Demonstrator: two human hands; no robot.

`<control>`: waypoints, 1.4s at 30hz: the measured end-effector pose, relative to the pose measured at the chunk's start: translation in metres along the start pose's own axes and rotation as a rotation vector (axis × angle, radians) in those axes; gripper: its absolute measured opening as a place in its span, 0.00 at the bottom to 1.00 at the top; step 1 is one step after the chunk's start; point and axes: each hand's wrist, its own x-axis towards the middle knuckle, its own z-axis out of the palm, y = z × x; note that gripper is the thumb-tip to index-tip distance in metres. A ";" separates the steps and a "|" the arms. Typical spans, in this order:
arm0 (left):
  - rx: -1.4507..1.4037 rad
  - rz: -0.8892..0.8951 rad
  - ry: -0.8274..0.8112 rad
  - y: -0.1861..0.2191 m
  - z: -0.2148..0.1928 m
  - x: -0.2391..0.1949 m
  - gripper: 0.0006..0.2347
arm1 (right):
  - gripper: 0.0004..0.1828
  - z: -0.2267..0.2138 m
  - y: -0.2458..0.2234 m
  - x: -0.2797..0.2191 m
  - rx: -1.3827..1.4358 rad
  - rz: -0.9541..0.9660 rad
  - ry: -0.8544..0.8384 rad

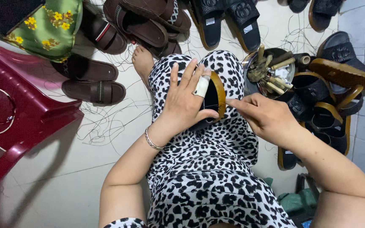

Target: The person sits on the floor and sews a black sandal with a yellow sole using a needle and thread. They repeatedly push the needle through the sole and pull the thread to secure the stitching. The person's bare left foot is visible on the floor nearby.

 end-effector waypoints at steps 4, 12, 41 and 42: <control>-0.011 0.003 0.000 0.000 0.003 0.000 0.48 | 0.21 -0.009 -0.001 0.007 -0.138 -0.036 -0.047; -0.039 0.010 0.051 0.004 0.005 0.006 0.46 | 0.19 -0.011 0.011 0.013 -0.311 -0.205 0.001; -0.028 0.138 0.578 0.023 0.065 -0.037 0.08 | 0.06 0.004 0.004 0.037 -0.368 -0.427 0.150; -0.026 0.134 0.574 0.024 0.062 -0.036 0.08 | 0.06 0.008 0.007 0.035 -0.363 -0.427 0.148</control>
